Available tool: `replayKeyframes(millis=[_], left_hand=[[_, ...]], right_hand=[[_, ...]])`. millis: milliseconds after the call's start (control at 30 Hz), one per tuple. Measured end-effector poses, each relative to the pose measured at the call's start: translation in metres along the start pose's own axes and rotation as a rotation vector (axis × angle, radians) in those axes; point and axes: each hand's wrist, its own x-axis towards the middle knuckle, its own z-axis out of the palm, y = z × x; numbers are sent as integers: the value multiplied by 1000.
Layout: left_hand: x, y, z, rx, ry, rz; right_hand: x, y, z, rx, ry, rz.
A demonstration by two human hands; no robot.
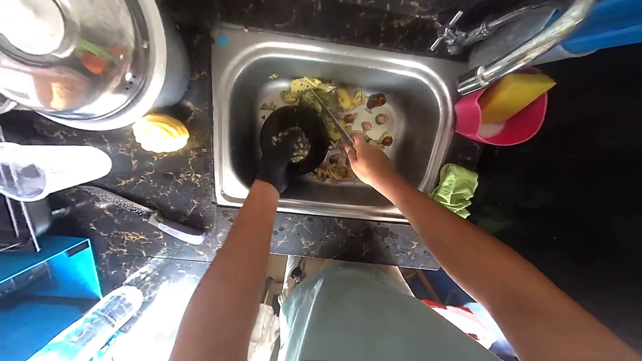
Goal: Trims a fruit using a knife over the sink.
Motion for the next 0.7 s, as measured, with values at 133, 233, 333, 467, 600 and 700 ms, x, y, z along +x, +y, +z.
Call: replayKeyframes(millis=[133, 233, 333, 467, 600, 700], left_hand=[[-16, -11, 30, -795, -76, -59], [-15, -11, 48, -994, -72, -99], [-10, -20, 50, -1024, -165, -96], [-30, -32, 37, -318, 129, 77], [-15, -3, 8, 787, 306, 399], [18, 15, -1, 1139, 183, 530]], right_hand=[[-26, -18, -2, 50, -1, -145], [-39, -31, 7, -11, 51, -173], [-39, -36, 11, -56, 34, -159], [-38, -42, 8, -80, 15, -138], [-41, -41, 9, -126, 51, -159], [-41, -44, 6, -118, 56, -153]])
